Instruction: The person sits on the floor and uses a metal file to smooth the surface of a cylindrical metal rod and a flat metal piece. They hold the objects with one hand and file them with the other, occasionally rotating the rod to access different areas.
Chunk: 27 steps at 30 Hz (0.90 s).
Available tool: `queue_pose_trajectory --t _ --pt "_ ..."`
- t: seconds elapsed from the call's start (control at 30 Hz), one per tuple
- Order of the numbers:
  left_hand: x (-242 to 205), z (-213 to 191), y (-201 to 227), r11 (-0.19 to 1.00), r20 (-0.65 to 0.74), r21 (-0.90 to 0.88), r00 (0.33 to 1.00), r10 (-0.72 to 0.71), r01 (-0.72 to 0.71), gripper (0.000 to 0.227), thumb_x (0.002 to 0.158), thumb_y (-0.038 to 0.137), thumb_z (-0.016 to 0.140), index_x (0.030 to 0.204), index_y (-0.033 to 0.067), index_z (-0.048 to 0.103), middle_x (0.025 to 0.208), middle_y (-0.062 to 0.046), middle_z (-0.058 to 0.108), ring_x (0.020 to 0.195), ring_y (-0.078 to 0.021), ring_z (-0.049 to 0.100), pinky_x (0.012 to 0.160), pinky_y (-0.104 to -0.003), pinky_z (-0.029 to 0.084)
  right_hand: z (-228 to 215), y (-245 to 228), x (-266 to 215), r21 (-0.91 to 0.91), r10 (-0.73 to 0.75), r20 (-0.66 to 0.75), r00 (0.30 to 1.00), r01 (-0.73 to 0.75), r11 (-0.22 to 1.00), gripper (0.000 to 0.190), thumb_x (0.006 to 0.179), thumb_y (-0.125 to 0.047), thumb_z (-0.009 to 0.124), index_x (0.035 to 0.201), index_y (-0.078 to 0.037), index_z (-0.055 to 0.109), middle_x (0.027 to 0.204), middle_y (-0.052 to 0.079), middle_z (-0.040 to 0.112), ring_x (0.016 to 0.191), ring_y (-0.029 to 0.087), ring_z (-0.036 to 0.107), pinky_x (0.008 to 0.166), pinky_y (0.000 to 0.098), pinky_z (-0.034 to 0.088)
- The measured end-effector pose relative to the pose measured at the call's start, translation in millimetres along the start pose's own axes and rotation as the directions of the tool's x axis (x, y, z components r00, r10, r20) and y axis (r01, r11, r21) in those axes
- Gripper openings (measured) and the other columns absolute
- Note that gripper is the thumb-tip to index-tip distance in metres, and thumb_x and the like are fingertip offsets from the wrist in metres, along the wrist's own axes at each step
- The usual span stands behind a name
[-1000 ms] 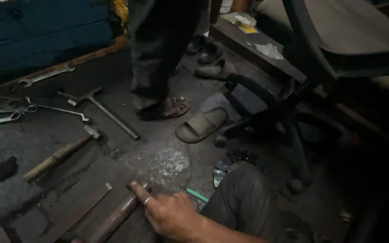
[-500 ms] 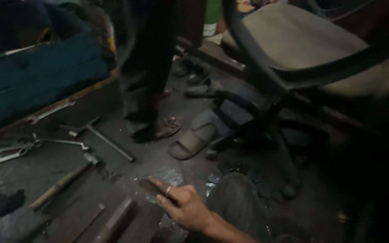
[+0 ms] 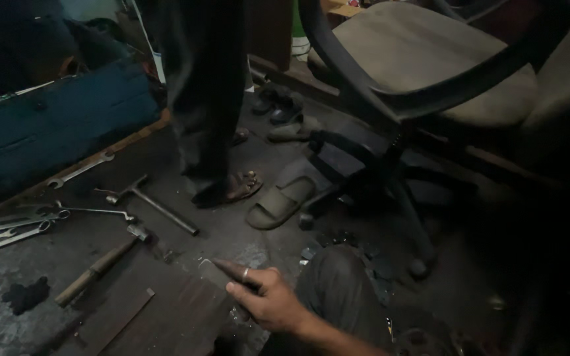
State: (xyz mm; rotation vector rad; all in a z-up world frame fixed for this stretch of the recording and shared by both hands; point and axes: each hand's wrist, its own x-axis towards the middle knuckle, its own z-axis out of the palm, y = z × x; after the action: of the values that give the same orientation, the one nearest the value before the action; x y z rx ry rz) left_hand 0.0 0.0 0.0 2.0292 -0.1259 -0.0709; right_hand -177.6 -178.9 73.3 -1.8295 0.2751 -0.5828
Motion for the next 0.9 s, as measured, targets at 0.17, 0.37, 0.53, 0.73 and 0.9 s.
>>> queue_pose_trajectory --t 0.17,0.37,0.53,0.73,0.9 --pt "5 27 23 0.947 -0.030 -0.315 0.997 -0.071 0.058 0.035 0.092 0.019 0.071 0.116 -0.0056 0.065 0.104 -0.017 0.074 0.089 -0.0290 0.071 0.075 -0.045 0.057 4 22 -1 -0.004 0.057 0.013 0.998 -0.057 0.998 0.050 0.102 -0.016 0.059 0.151 -0.009 0.056 0.058 -0.002 0.059 0.049 0.007 0.057 0.051 0.0257 0.047" --pt "2 32 12 0.666 -0.035 -0.734 0.972 -0.232 0.133 0.035 0.094 0.020 0.073 0.115 -0.0059 0.066 0.104 -0.017 0.074 0.088 -0.0280 0.071 0.074 -0.044 0.058 9 69 -1 -0.101 0.126 -0.088 0.988 -0.134 0.986 0.023 0.099 -0.024 0.069 0.103 -0.002 0.075 0.066 0.001 0.066 0.056 0.009 0.063 0.052 0.0275 0.051" --pt "-42 -57 -29 0.393 -0.133 -0.917 0.884 -0.448 0.061 0.035 0.095 0.021 0.075 0.115 -0.0061 0.066 0.104 -0.016 0.074 0.088 -0.0271 0.071 0.074 -0.044 0.058 17 71 -11 -0.088 0.261 -0.153 0.953 -0.276 0.957 0.026 0.100 -0.021 0.069 0.109 0.003 0.069 0.079 0.002 0.071 0.063 0.010 0.061 0.056 0.0292 0.052" --pt "-60 -74 -12 0.284 -0.110 -0.957 0.821 -0.560 0.066 0.060 0.090 0.020 0.070 0.133 -0.0002 0.033 0.117 -0.023 0.070 0.108 -0.0320 0.073 0.083 -0.047 0.062 17 66 -10 0.064 0.308 -0.068 0.949 -0.304 0.950 0.045 0.100 -0.015 0.064 0.145 -0.007 0.063 0.069 0.000 0.063 0.052 0.007 0.052 0.044 0.0249 0.042" --pt "-63 -74 -11 0.262 -0.096 -0.963 0.823 -0.561 0.066 0.061 0.092 0.018 0.068 0.135 -0.0025 0.030 0.120 -0.027 0.070 0.111 -0.0324 0.072 0.093 -0.047 0.061 34 57 -15 0.106 0.275 -0.015 0.961 -0.272 0.957 0.044 0.102 -0.012 0.061 0.146 -0.006 0.061 0.069 -0.001 0.063 0.050 0.005 0.051 0.042 0.0222 0.041"
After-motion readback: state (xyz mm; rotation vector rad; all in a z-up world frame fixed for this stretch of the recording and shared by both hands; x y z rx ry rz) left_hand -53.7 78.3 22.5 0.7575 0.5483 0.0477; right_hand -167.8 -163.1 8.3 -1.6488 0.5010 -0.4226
